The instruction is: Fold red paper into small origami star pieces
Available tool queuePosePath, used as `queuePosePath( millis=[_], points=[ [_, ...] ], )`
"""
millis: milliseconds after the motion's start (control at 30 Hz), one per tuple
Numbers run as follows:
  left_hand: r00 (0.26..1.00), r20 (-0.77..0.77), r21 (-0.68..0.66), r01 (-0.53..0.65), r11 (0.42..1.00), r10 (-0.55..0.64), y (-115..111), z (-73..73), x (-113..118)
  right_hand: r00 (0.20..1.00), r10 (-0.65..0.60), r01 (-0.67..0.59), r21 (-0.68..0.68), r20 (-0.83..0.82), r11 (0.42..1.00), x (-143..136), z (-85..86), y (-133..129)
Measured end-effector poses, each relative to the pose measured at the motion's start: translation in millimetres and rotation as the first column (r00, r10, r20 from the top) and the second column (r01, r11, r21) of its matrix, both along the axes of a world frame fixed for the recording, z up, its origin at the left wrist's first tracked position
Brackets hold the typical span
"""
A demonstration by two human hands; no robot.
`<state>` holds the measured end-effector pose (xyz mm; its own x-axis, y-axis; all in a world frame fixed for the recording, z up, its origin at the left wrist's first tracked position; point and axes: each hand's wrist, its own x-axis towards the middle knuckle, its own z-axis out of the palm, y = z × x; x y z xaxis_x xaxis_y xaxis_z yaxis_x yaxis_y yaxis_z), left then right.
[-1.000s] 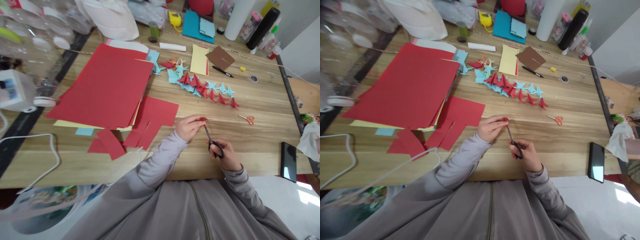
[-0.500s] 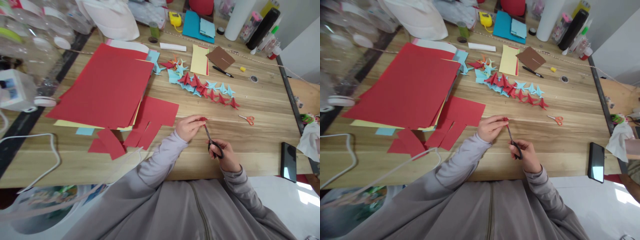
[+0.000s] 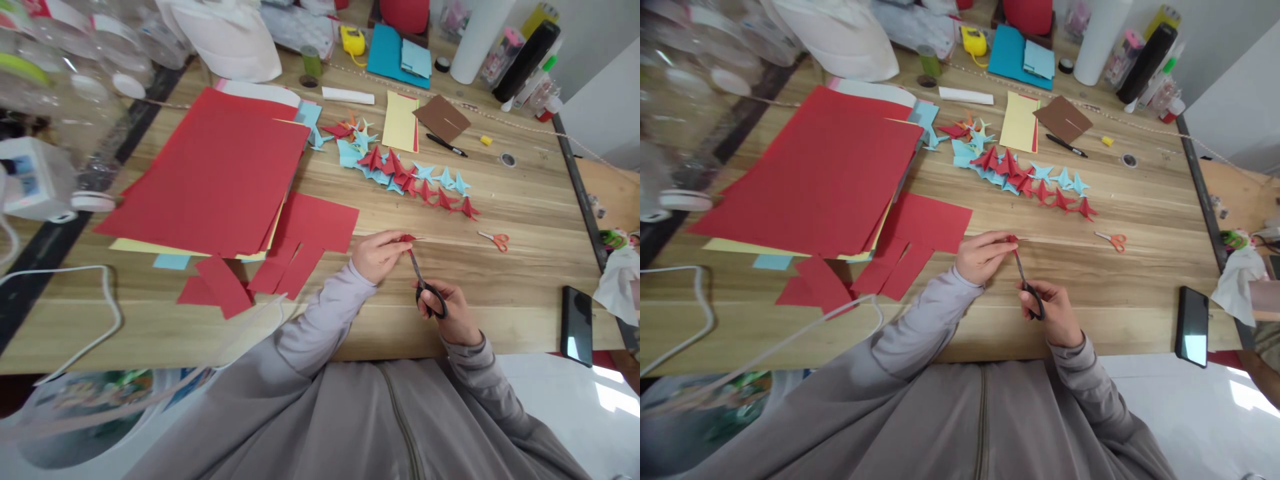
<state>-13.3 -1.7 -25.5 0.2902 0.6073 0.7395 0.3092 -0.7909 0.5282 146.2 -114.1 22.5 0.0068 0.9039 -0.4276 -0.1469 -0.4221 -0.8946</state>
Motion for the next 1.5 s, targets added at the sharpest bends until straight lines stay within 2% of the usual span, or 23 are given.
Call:
queuePosePath(
  millis=[467, 800, 1067, 1200, 1500],
  points=[
    [0.999, 0.045, 0.031, 0.000, 1.000, -0.002, 0.2, 0.9, 1.1, 1.000, 0.011, -0.011, 0.051, 0.005, 0.999, 0.0, -5.0, -2.4],
    [0.999, 0.036, 0.035, 0.001, 0.999, -0.002, 0.1, -1.2, 0.6, 1.000, -0.007, 0.007, 0.022, 0.011, 1.000, -0.9, -4.3, -2.8],
    [0.999, 0.049, 0.015, 0.013, 1.000, -0.014, -0.4, -0.8, 1.5, 0.999, -0.018, 0.019, -0.007, 0.030, 1.000, -3.6, 3.0, -2.6],
    [0.994, 0.103, -0.027, -0.022, 0.999, 0.024, 1.9, -0.8, 0.1, 0.999, -0.005, 0.006, -0.021, 0.039, 1.000, -5.1, 7.2, -4.1],
    [0.978, 0.207, -0.084, -0.015, 0.996, 0.032, 0.1, 4.7, 2.8, 0.998, -0.067, 0.064, 0.108, 0.022, 0.992, -2.1, 2.4, -9.1]
  ],
)
